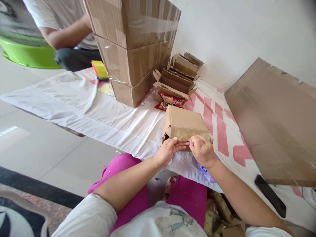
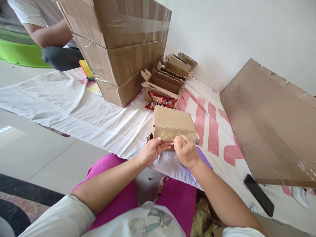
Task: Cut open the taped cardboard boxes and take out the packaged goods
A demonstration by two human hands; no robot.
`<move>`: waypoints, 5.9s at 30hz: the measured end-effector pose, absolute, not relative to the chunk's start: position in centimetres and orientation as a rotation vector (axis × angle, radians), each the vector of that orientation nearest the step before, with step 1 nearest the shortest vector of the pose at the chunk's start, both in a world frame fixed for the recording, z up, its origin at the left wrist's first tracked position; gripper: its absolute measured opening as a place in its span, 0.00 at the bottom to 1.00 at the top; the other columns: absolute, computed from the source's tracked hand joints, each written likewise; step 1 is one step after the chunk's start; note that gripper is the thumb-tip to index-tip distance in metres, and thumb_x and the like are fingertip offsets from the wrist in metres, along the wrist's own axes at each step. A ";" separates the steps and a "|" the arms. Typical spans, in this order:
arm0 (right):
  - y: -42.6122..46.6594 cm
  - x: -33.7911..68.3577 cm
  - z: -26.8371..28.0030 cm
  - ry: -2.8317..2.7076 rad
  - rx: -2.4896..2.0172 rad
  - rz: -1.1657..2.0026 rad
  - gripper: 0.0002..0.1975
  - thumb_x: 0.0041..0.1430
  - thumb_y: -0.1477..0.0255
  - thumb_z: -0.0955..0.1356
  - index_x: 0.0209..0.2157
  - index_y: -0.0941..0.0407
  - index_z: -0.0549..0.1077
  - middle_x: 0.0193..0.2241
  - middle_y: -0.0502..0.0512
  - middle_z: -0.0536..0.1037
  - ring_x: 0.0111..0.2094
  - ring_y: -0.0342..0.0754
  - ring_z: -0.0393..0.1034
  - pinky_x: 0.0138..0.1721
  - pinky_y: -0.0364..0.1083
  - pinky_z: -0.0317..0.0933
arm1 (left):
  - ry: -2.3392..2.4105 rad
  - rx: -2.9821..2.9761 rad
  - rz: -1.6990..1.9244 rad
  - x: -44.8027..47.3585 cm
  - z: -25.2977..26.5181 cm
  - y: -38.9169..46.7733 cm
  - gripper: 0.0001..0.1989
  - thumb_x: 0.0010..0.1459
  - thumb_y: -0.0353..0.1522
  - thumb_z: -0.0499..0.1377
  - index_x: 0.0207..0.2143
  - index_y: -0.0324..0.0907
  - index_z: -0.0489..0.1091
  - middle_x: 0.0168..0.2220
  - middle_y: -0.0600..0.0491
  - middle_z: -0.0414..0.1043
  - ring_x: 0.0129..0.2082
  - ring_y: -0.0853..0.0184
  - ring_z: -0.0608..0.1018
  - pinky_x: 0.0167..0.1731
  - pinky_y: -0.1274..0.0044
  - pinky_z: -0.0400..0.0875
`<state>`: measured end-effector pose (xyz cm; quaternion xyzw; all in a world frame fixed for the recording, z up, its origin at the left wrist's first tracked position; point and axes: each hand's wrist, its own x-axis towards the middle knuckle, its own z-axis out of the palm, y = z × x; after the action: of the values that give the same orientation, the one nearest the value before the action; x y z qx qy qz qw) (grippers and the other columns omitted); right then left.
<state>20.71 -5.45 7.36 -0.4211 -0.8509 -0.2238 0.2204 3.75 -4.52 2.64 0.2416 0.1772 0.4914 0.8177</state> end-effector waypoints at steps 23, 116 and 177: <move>-6.3 22.5 9.0 -1.846 -1.384 0.042 0.11 0.57 0.70 0.69 0.27 0.52 0.61 0.34 0.54 0.75 0.38 0.49 0.73 0.41 0.51 0.68 | 0.489 0.256 1.117 2.8 3.1 -3.7 0.16 0.63 0.39 0.51 0.38 0.36 0.71 0.33 0.46 0.77 0.35 0.59 0.82 0.40 0.67 0.76; -2.4 12.7 8.3 -2.639 -1.265 -0.541 0.13 0.67 0.74 0.57 0.32 0.57 0.70 0.32 0.60 0.71 0.36 0.54 0.60 0.39 0.51 0.55 | 0.389 0.159 1.081 2.7 2.5 -3.4 0.20 0.68 0.41 0.48 0.46 0.36 0.72 0.37 0.45 0.79 0.39 0.62 0.81 0.45 0.69 0.75; -2.1 23.6 12.8 -1.916 -1.469 -0.194 0.08 0.61 0.67 0.63 0.36 0.54 0.73 0.35 0.57 0.74 0.39 0.53 0.70 0.43 0.52 0.65 | 0.732 1.451 1.771 -3.5 4.1 -4.7 0.12 0.48 0.39 0.67 0.36 0.47 0.76 0.42 0.46 0.77 0.57 0.50 0.68 0.62 0.56 0.53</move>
<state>23.63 -2.06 12.80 -0.5677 -0.7405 -0.0752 0.3518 -3.50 -4.71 4.05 0.5632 0.2842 0.6870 0.3606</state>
